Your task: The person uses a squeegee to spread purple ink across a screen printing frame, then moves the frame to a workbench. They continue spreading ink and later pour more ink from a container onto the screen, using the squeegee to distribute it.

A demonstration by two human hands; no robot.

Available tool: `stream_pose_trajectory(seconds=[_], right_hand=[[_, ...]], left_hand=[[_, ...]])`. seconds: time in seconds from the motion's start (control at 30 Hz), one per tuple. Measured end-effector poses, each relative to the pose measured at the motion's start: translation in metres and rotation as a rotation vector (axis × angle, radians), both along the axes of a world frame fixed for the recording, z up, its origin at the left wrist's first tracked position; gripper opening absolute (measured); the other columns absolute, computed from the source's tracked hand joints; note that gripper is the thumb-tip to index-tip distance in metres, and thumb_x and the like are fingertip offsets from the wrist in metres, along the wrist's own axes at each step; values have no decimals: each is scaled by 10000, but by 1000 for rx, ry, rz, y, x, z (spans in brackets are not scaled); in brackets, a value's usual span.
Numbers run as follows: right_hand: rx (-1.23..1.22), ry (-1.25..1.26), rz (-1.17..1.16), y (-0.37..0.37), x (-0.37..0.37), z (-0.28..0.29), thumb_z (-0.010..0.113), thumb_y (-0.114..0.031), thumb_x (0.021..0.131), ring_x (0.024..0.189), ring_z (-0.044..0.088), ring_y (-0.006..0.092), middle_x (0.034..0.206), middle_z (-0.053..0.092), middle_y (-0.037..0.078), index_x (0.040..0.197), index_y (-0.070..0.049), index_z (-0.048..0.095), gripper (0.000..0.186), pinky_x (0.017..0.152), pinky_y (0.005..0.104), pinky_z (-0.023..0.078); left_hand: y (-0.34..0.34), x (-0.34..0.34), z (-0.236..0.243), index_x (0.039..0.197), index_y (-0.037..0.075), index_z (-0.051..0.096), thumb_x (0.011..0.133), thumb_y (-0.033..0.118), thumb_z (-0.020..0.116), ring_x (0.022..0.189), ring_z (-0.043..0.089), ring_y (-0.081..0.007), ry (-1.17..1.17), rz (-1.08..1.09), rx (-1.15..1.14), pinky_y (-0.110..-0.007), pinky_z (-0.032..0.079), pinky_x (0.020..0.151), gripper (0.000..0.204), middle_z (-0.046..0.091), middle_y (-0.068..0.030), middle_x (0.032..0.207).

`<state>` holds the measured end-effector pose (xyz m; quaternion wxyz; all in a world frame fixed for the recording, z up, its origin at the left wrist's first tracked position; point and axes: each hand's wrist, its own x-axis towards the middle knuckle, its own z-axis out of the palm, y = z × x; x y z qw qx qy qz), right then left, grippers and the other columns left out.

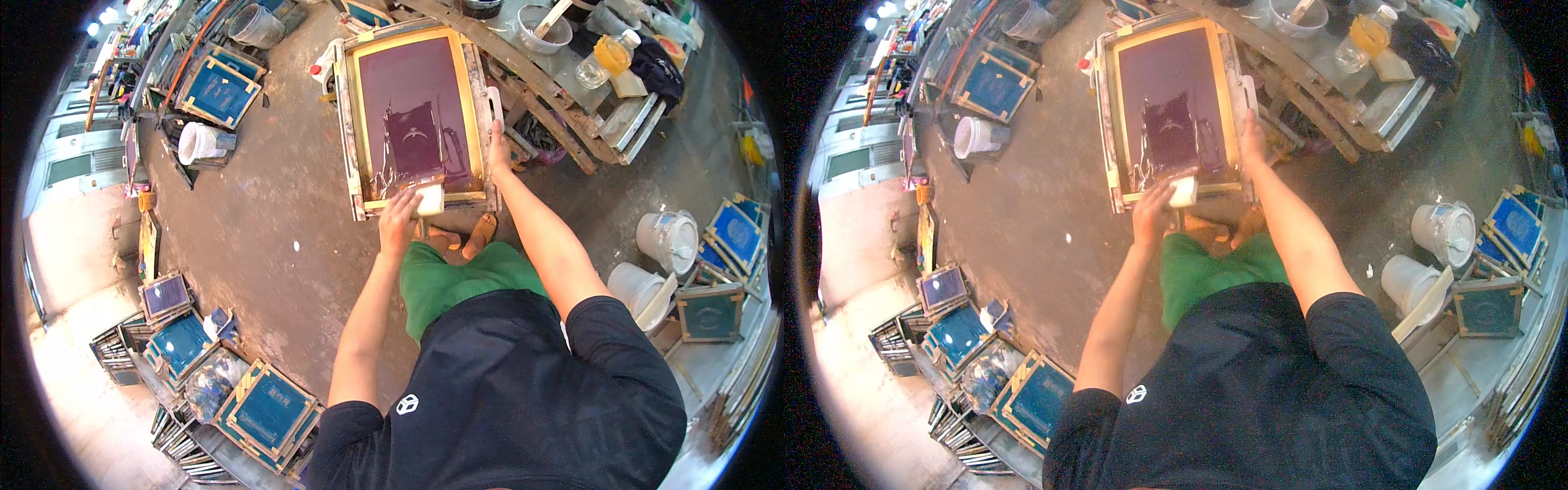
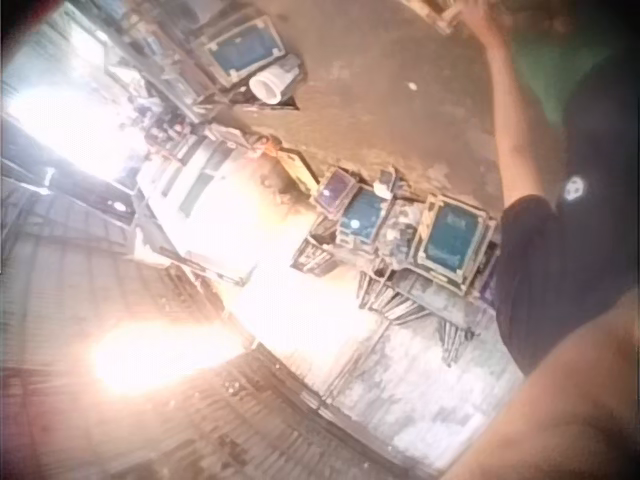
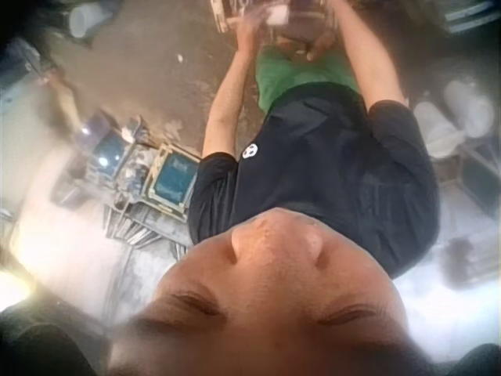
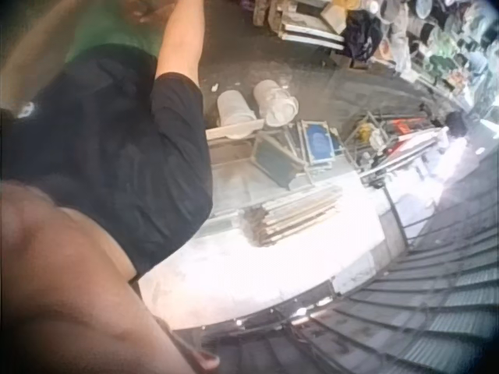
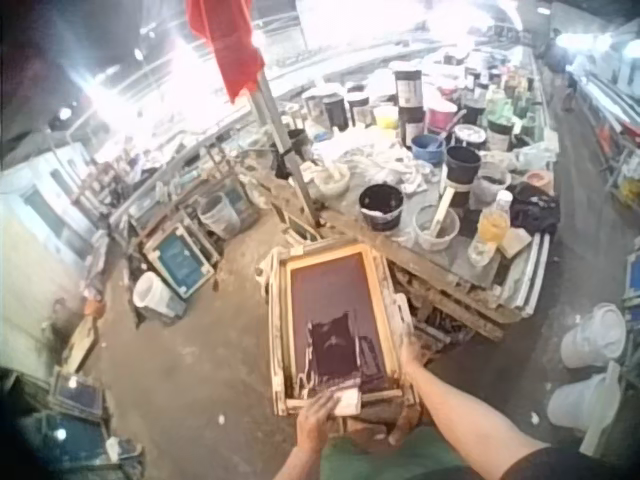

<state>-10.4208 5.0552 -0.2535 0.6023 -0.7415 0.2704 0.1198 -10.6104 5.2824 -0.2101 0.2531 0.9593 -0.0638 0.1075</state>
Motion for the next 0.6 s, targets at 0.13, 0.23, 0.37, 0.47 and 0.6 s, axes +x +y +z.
stream_pose_trajectory(seconds=[0.13, 0.23, 0.37, 0.47, 0.6], right_hand=[[-46, -59, -51, 3, 0, -9, 310, -833, 913, 1119, 617, 353, 1162, 676, 219, 1188, 35, 646, 970, 988, 428, 428], [-43, 44, 35, -10, 0, -11, 314, -824, 918, 1121, 619, 362, 1147, 680, 225, 1188, 31, 650, 958, 988, 432, 431], [-55, -31, -4, -3, -1, -13, 309, -814, 924, 1181, 603, 396, 1187, 666, 262, 1212, 29, 647, 952, 1017, 450, 425], [-113, -51, -21, 0, 1, -29, 307, -799, 934, 1188, 596, 414, 1224, 651, 278, 1231, 31, 639, 942, 1023, 459, 425], [21, 28, 65, -8, -1, -18, 311, -821, 928, 1352, 483, 347, 1429, 554, 205, 1402, 29, 538, 1000, 1134, 408, 313]], left_hand=[[-15, -24, -3, 1205, 111, 719, 696, 5, 721, 1255, 591, -324, 61, 6, 58, -434, 489, 1045, 520, 674, -120, 1299], [-10, -32, 7, 1163, 109, 733, 699, 8, 717, 1207, 621, -322, 96, -36, 19, -438, 500, 1033, 476, 699, -106, 1252], [-7, -1, 31, 1185, 64, 708, 720, 22, 747, 1042, 682, -310, -3, -7, 0, -432, 533, 932, 468, 729, -145, 1123], [-26, 59, 55, 1174, 35, 706, 776, 62, 759, 895, 719, -334, 231, 264, -270, -421, 551, 777, 402, 737, -189, 1018], [-26, 126, 49, 1152, 73, 730, 822, 148, 754, 726, 667, -211, 155, 380, -278, -381, 507, 681, 339, 710, -164, 813]])
